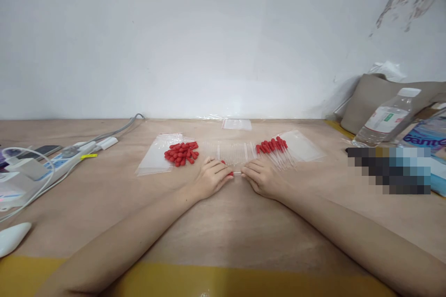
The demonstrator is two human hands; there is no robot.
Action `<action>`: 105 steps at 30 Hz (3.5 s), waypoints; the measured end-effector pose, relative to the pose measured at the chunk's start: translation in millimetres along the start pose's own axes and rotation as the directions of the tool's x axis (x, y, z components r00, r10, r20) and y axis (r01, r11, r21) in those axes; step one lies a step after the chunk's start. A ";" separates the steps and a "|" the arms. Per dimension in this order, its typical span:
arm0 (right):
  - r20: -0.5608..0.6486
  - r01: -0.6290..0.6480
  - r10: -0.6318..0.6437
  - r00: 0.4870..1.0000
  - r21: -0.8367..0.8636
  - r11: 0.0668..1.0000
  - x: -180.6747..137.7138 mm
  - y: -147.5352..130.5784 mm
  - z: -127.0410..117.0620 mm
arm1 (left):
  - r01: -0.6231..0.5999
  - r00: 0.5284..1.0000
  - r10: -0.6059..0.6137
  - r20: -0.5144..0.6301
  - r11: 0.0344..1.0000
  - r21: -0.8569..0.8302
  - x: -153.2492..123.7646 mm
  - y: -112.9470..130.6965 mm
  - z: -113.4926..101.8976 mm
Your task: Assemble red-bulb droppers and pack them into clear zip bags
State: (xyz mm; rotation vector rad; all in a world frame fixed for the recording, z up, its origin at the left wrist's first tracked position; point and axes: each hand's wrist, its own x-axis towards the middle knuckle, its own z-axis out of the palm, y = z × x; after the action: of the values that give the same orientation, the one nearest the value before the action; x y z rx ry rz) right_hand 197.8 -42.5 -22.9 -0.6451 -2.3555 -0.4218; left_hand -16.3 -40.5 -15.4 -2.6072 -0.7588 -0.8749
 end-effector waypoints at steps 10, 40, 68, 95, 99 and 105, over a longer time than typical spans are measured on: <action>-0.021 -0.025 0.027 0.999 0.094 0.995 0.7 -5.0 8.2 | -0.063 0.998 0.063 -0.009 0.998 -0.007 0.9 -1.0 2.7; -0.123 -0.689 0.728 0.675 -0.460 0.561 -22.6 71.4 -14.1 | 0.433 0.901 -0.433 -0.011 0.901 0.022 -13.3 -21.6 -6.2; 0.273 -0.728 0.857 0.437 -0.452 0.515 12.2 38.0 -11.1 | 0.403 0.897 -0.413 -0.158 0.910 -0.096 -14.4 -22.4 11.1; -0.059 -0.184 0.189 0.980 0.078 0.980 -1.0 7.2 10.6 | 0.287 0.941 -0.324 -0.096 0.916 -0.281 -0.8 -8.9 14.1; -0.077 -0.174 0.182 0.980 0.099 0.980 -0.3 6.7 10.7 | 0.279 0.947 -0.313 -0.071 0.912 -0.299 -0.2 -8.2 11.7; -0.102 -0.132 0.144 0.984 0.117 0.984 1.9 6.4 13.5 | 0.202 0.966 -0.242 -0.092 0.926 -0.319 -0.2 -6.1 13.8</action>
State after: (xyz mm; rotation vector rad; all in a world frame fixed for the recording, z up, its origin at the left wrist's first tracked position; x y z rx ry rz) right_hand 193.2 -30.5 -30.8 -0.7098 -2.1966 -0.2576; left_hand -13.4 -29.7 -25.6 -2.7260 -0.9643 -1.3114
